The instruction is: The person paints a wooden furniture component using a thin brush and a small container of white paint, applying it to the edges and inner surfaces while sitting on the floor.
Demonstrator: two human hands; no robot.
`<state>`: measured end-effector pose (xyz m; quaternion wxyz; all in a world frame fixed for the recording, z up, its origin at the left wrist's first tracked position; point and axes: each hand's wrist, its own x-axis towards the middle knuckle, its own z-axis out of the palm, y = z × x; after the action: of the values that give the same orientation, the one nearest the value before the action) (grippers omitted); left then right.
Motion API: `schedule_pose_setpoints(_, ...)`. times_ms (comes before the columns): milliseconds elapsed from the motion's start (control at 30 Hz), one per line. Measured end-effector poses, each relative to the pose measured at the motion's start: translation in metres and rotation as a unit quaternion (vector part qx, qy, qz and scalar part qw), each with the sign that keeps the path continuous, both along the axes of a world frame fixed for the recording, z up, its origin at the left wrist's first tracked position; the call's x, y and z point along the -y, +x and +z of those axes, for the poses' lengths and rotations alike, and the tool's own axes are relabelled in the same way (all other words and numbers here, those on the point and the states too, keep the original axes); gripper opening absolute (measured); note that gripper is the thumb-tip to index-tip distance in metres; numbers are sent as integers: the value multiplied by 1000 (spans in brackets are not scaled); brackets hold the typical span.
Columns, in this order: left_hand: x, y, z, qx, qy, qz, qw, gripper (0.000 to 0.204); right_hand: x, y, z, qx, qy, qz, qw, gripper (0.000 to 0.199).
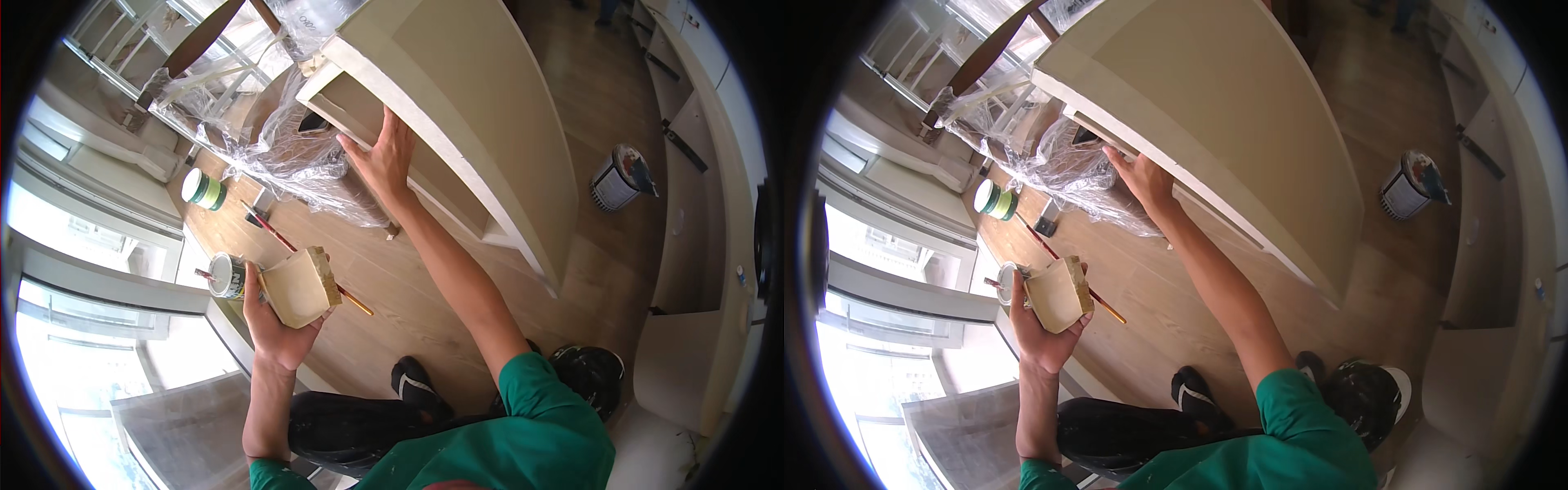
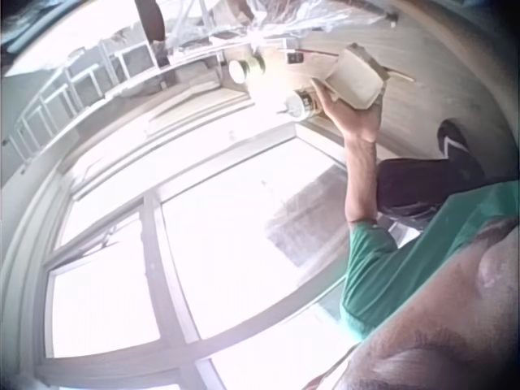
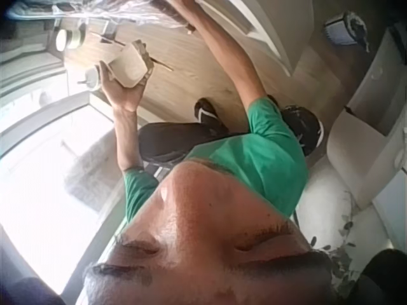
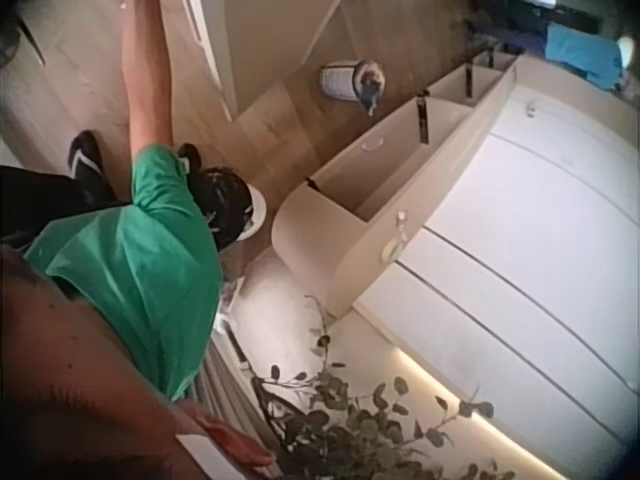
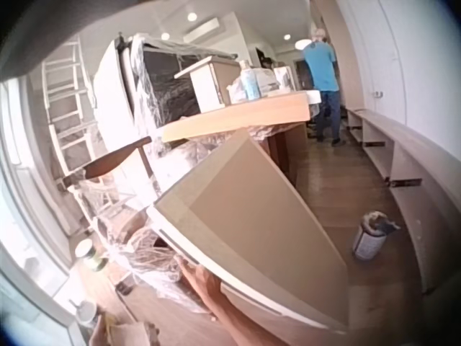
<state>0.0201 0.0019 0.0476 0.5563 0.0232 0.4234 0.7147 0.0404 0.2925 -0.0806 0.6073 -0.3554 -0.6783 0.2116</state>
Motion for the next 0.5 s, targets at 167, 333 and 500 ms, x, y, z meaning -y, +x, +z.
schedule_pose_setpoints(167,0,-3,-4,-6,-4,3,1000,80,-2,3,-3,-9,-6,-8,1000,103)
schedule_pose_setpoints(333,0,-3,-5,-8,-4,-5,1000,80,2,8,-8,-48,-44,2,998,104)
schedule_pose_setpoints(500,0,-3,-5,-7,-2,-7,1000,79,9,12,-16,-88,-90,10,992,105)
